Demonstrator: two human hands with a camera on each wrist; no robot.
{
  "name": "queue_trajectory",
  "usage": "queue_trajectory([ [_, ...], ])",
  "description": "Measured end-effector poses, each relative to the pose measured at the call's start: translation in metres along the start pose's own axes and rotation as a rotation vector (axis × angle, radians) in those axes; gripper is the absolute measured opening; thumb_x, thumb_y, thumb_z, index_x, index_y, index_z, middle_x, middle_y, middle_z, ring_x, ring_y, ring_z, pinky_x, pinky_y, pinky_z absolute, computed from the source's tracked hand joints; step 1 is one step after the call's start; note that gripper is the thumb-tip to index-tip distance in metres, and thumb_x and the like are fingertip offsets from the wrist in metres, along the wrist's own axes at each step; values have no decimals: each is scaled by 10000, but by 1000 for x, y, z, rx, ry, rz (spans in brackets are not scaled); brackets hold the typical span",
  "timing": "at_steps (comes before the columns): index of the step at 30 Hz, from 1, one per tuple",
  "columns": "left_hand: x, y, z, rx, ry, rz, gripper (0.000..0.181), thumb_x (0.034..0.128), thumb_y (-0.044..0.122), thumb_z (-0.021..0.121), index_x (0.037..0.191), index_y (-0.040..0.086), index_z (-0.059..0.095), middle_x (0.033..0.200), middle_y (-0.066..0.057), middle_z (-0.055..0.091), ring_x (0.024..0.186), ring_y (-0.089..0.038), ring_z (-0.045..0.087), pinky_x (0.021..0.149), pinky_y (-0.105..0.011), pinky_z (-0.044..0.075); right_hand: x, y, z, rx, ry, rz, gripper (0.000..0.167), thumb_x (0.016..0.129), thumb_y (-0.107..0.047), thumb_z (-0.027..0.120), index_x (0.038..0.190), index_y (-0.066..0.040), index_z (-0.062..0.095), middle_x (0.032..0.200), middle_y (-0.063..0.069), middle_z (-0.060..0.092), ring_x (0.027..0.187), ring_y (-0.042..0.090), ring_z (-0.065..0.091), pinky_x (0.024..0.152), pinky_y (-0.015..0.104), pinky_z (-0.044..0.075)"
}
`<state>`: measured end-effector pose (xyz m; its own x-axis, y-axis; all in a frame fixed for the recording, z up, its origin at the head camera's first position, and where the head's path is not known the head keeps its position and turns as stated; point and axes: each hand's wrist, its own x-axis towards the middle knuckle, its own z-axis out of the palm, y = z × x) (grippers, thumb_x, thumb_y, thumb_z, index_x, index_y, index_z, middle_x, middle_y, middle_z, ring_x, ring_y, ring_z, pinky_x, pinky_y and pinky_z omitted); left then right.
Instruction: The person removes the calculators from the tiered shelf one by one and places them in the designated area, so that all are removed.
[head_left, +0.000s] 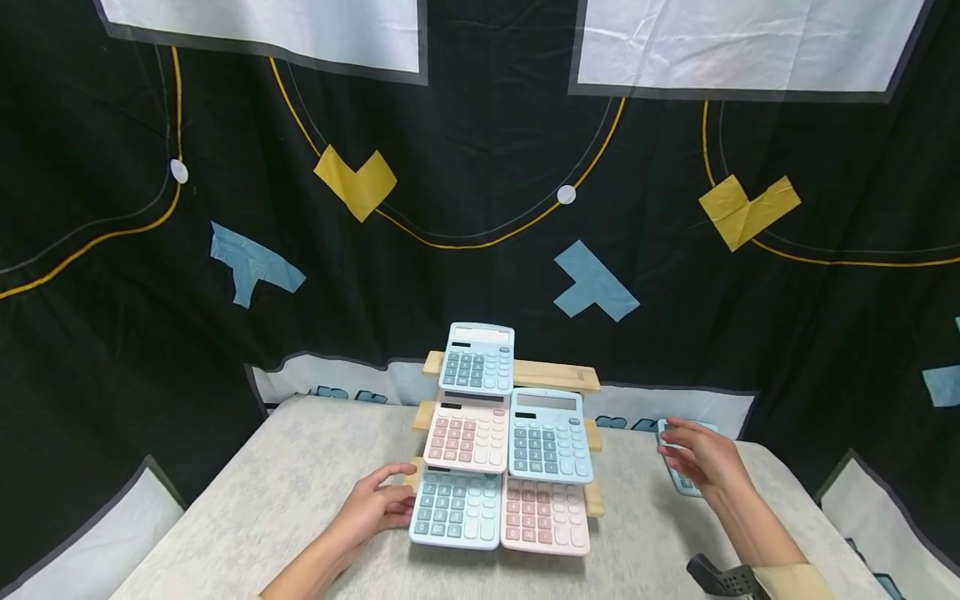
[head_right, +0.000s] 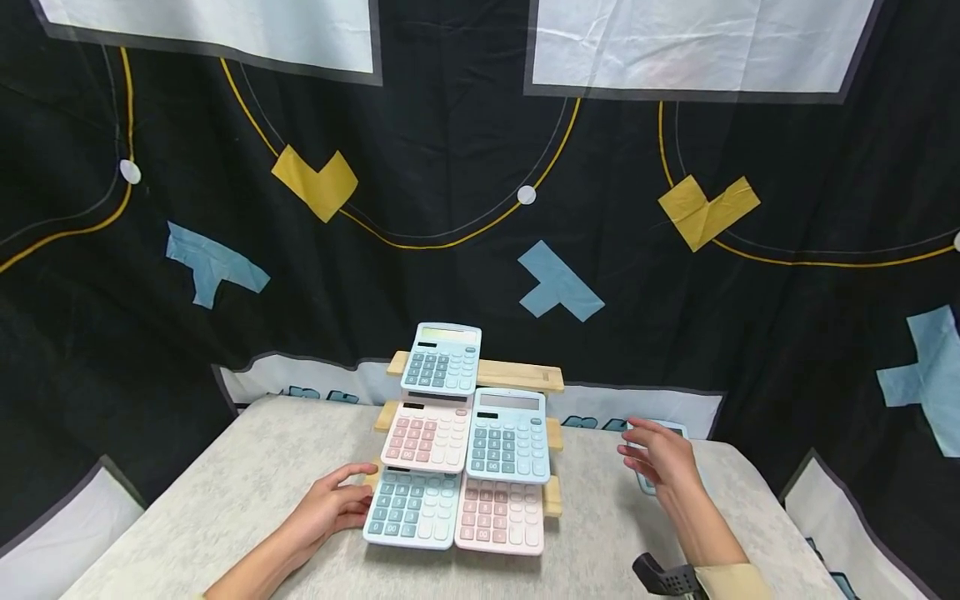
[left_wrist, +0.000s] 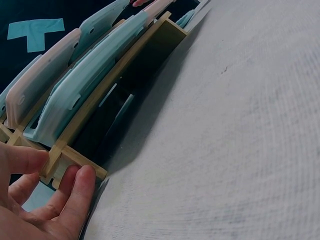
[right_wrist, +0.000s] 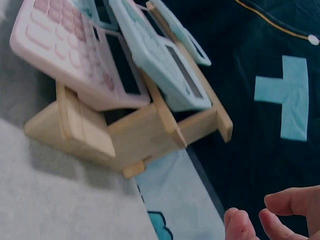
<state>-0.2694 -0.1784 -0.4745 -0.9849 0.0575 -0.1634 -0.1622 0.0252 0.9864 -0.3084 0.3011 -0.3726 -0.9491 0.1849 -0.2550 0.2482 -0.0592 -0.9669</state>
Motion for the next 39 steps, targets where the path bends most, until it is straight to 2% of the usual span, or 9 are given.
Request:
queue_trajectory([
  [8,6,4,3,1,4,29,459,962,126,595,1396,11,502,955,-146,719,827,-200,697,753,-364,605,-9,-18,20,-40,-30,-38,595,969,-228,665,1488,-46,439,890,-78,724,825,119,744,742,240,598],
  [13,6,5,4,2,11,22,448,963,121,594,1390,16,509,958,-152,715,821,-201,694,750,-364,605,-13,-24,33,-76,-60,-51,612,967,-237,664,1505,-67,428,933,-72,706,858,109,736,767,238,595],
  [18,6,5,4,-4,18,20,446,967,114,586,1394,13,506,964,-158,713,821,-206,695,753,-375,605,-15,-30,47,-58,-81,-68,595,962,-202,658,1500,-68,439,941,-53,717,877,138,742,751,243,597],
  [24,7,0,3,-11,26,18,454,967,104,590,1397,-8,499,944,-157,712,803,-212,693,746,-397,606,-19,-30,61,-61,-116,-83,574,965,-204,657,1485,-66,457,991,-21,742,855,135,743,751,239,596],
  [28,3,-3,1,-11,14,10,460,970,108,587,1405,-6,490,948,-152,713,809,-213,693,751,-391,605,-22,-28,70,-74,-131,-94,556,969,-206,647,1478,-72,469,1079,22,746,896,157,746,756,238,594],
  [32,0,-4,0,-14,-2,14,469,969,123,595,1407,-4,487,953,-147,719,821,-209,700,746,-371,606,-24,-27,78,-77,-157,-118,543,977,-191,631,1478,-62,468,1120,58,740,918,172,738,762,236,592],
  [39,0,-2,1,-13,11,9,459,967,121,597,1400,6,500,947,-149,720,820,-206,706,747,-367,609,-26,-30,91,-72,-196,-127,553,967,-188,646,1478,-67,473,1146,82,722,929,189,727,772,240,591],
])
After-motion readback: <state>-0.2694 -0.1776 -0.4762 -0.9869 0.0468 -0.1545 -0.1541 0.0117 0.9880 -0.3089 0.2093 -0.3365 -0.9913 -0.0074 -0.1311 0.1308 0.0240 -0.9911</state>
